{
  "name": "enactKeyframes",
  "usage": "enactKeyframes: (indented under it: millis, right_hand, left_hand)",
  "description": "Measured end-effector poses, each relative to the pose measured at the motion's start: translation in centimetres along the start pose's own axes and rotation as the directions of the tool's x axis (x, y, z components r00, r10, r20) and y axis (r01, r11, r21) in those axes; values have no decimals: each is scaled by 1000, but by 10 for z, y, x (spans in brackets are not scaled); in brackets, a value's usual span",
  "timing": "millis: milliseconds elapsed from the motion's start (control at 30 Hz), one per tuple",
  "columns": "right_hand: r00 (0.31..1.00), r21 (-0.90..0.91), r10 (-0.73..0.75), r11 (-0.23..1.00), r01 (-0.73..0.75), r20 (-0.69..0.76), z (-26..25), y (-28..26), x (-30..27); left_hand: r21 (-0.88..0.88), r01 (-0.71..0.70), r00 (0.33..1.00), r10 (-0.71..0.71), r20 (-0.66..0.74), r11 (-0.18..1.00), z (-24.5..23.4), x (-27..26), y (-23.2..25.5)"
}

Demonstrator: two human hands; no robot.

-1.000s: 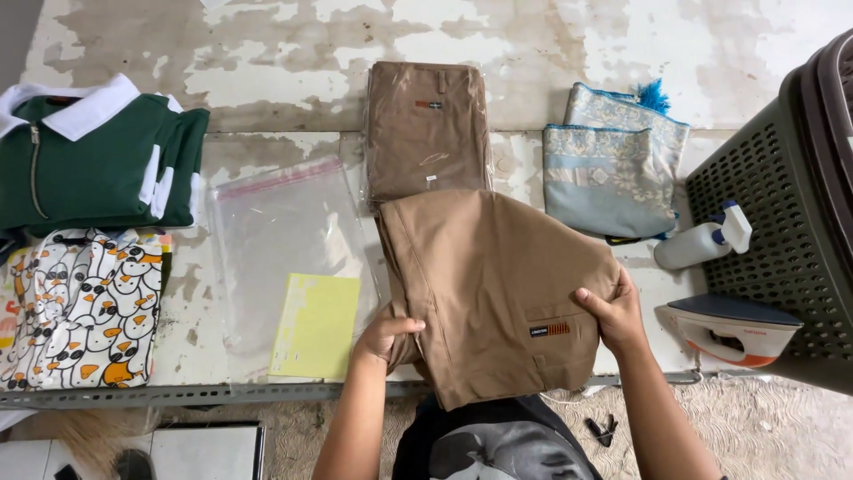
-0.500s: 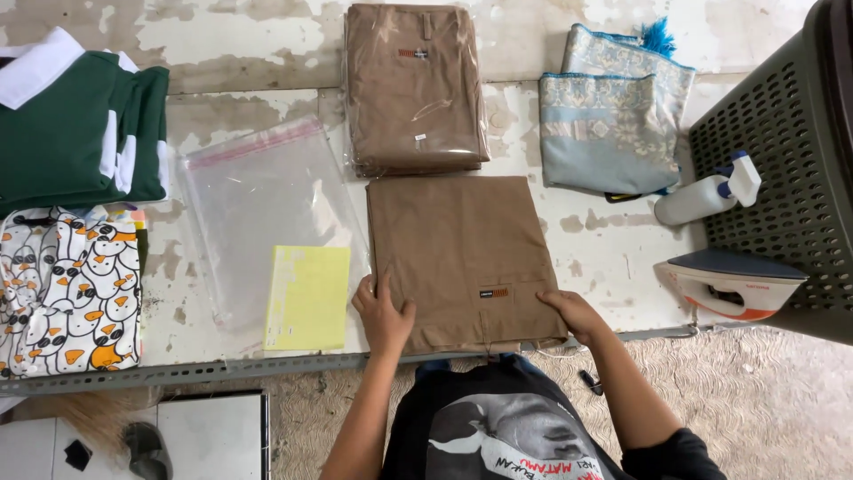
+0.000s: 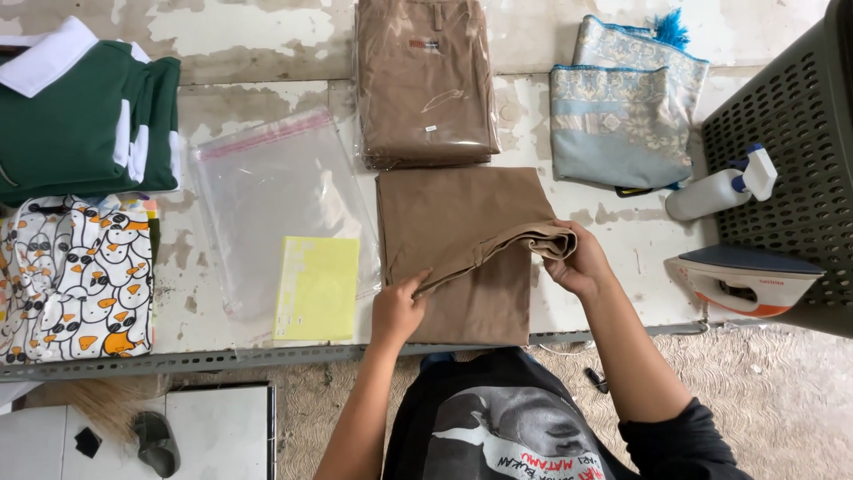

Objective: Folding a pair of brown trousers neatly on a work table in a garment factory.

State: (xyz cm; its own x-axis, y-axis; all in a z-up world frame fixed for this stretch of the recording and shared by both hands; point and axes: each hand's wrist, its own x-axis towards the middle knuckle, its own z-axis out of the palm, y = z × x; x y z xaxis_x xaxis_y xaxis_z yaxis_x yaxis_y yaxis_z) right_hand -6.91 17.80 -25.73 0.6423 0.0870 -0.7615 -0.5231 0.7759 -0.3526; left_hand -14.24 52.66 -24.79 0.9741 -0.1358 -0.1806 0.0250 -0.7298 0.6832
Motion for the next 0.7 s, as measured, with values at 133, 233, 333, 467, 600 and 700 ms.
enactKeyframes:
  millis: [133, 233, 333, 467, 600, 700]
  right_hand:
    - [999, 43, -7, 999, 5, 43, 16, -5, -21]
    - [984, -13, -78, 997, 82, 159, 44, 0, -51]
    - [933, -352, -180, 890, 290, 313, 60, 25, -62]
    - [940, -747, -166, 572, 338, 298, 52, 66, -32]
    - [914, -853, -238, 340, 395, 329, 18, 100, 32]
    - [910, -868, -275, 310, 388, 309, 25, 101, 28]
  left_hand:
    - [-78, 55, 997, -50, 62, 995, -54, 17, 29]
    - [-173, 102, 988, -80, 132, 980, -60, 33, 29]
    - [-248, 119, 991, -99, 92, 961, -42, 52, 9]
    - [-242, 126, 990, -106, 93, 962, -45, 64, 6]
    - [-249, 141, 987, -116, 112, 958, -47, 65, 6]
    - [-238, 145, 986, -121, 116, 960, -41, 68, -7]
